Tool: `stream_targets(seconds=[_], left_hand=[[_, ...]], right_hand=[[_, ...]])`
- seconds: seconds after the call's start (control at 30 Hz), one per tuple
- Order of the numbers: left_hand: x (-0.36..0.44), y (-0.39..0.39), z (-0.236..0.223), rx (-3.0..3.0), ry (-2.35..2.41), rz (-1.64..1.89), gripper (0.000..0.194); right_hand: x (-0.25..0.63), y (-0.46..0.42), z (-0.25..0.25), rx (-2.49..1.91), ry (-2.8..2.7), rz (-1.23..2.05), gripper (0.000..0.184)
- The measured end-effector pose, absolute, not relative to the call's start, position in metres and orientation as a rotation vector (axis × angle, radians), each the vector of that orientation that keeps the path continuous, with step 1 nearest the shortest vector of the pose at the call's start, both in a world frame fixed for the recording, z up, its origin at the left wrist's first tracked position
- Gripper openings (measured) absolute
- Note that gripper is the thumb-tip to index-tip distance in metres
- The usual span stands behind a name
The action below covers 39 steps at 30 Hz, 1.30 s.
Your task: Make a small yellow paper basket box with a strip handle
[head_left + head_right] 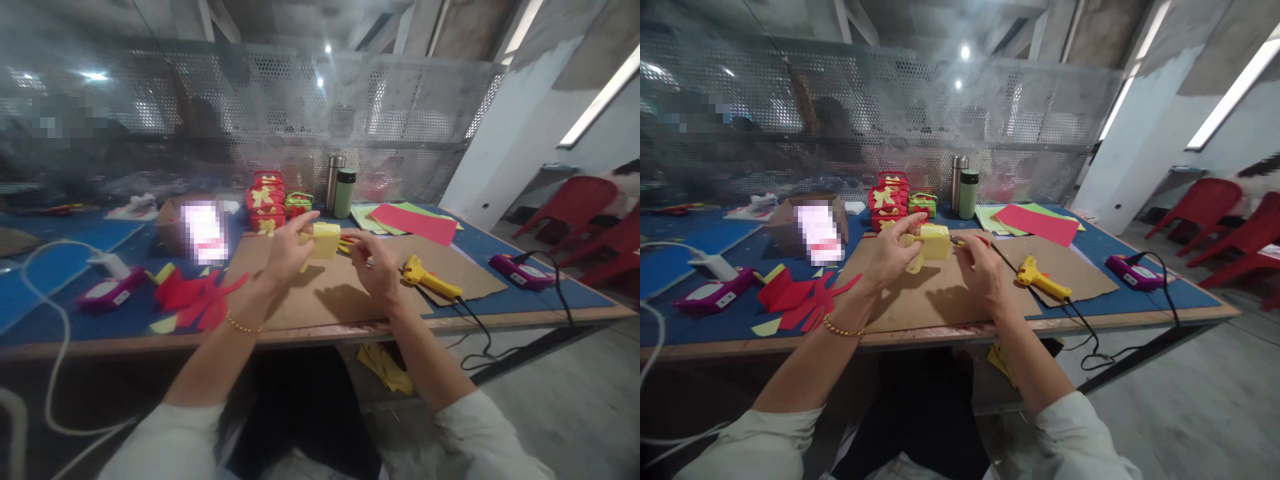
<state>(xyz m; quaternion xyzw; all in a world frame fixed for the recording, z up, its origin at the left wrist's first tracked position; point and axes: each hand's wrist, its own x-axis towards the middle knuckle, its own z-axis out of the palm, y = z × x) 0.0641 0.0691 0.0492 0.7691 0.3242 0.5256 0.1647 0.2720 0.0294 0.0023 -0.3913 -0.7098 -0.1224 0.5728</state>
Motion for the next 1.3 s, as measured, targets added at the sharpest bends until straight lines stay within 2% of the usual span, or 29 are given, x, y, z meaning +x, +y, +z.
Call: stream_targets(seconds=[0.23,0.33,0.47,0.7,0.87,1.1,1.3], left_hand=[[0.064,0.066,0.052,2.339,0.939,1.534,0.055],[0.064,0.067,0.051,2.396,0.961,1.529,0.054],[0.063,0.072,0.048,2.480,1.021,1.519,0.054],[0.065,0.071,0.043,2.661,1.112,1.458,0.056],[0.067,0.067,0.041,2.735,1.114,1.404,0.057],[0.071,0.063,0.037,2.843,0.961,1.379,0.058],[0.074,0.062,0.033,2.895,0.825,1.420,0.058]], right_hand=[[0.389,-0.005,-0.028,-1.508,-1.644,-0.644,0.027],[0.425,-0.017,-0.049,-1.736,-1.717,-0.613,0.033],[0.440,-0.023,-0.063,-1.787,-1.796,-0.499,0.039],[0.435,-0.020,-0.055,-1.858,-1.780,-0.476,0.035],[0.416,-0.035,-0.030,-1.604,-1.647,-0.167,0.052],[0.354,-0.059,0.012,-1.185,-1.600,0.456,0.058],[0.331,-0.051,0.014,-1.085,-1.649,0.618,0.058]])
